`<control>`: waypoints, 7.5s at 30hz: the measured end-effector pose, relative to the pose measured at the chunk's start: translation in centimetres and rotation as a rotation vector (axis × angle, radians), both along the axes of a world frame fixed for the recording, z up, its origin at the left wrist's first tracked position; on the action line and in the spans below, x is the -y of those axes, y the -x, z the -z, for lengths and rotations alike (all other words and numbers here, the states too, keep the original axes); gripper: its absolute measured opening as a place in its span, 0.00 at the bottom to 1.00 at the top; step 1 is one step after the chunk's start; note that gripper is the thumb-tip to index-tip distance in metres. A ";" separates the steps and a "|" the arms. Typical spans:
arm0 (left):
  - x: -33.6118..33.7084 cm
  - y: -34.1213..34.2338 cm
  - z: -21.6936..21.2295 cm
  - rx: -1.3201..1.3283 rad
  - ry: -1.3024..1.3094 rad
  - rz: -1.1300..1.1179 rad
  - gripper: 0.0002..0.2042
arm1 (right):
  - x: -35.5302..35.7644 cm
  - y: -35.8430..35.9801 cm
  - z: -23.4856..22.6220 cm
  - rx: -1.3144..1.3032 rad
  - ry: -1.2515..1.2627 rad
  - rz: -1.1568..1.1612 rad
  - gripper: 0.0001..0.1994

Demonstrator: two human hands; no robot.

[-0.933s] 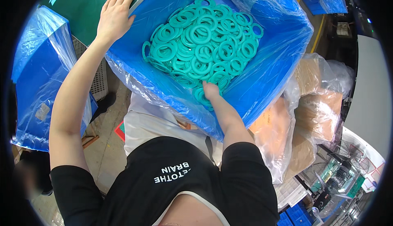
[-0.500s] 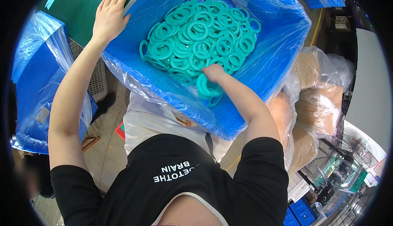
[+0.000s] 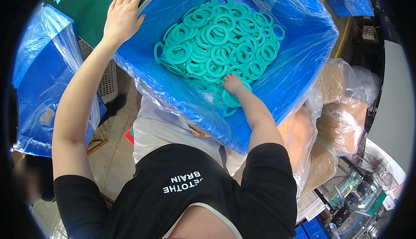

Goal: Sort and inspect green plastic rings from a large blue bin into smaller batches.

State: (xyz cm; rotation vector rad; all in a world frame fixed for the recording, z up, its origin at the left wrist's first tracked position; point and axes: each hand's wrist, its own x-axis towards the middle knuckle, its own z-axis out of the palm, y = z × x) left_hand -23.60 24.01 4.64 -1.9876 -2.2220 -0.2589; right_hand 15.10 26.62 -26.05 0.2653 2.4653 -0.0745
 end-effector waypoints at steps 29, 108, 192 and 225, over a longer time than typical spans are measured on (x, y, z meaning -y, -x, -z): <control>-0.7 1.5 2.8 -0.103 -0.121 -0.001 0.38 | -2.7 -1.0 -16.3 -0.758 0.423 1.389 0.21; 25.9 -19.5 1.1 2.427 0.999 -0.152 0.12 | 27.4 -4.6 -26.7 -1.453 1.242 1.498 0.20; 26.9 -23.0 1.1 0.996 0.139 0.607 0.13 | 27.8 -3.3 -27.7 -1.362 1.360 1.652 0.12; 24.7 -22.9 -3.3 1.495 0.261 0.513 0.09 | 26.9 -1.6 -32.1 -1.440 1.792 1.525 0.14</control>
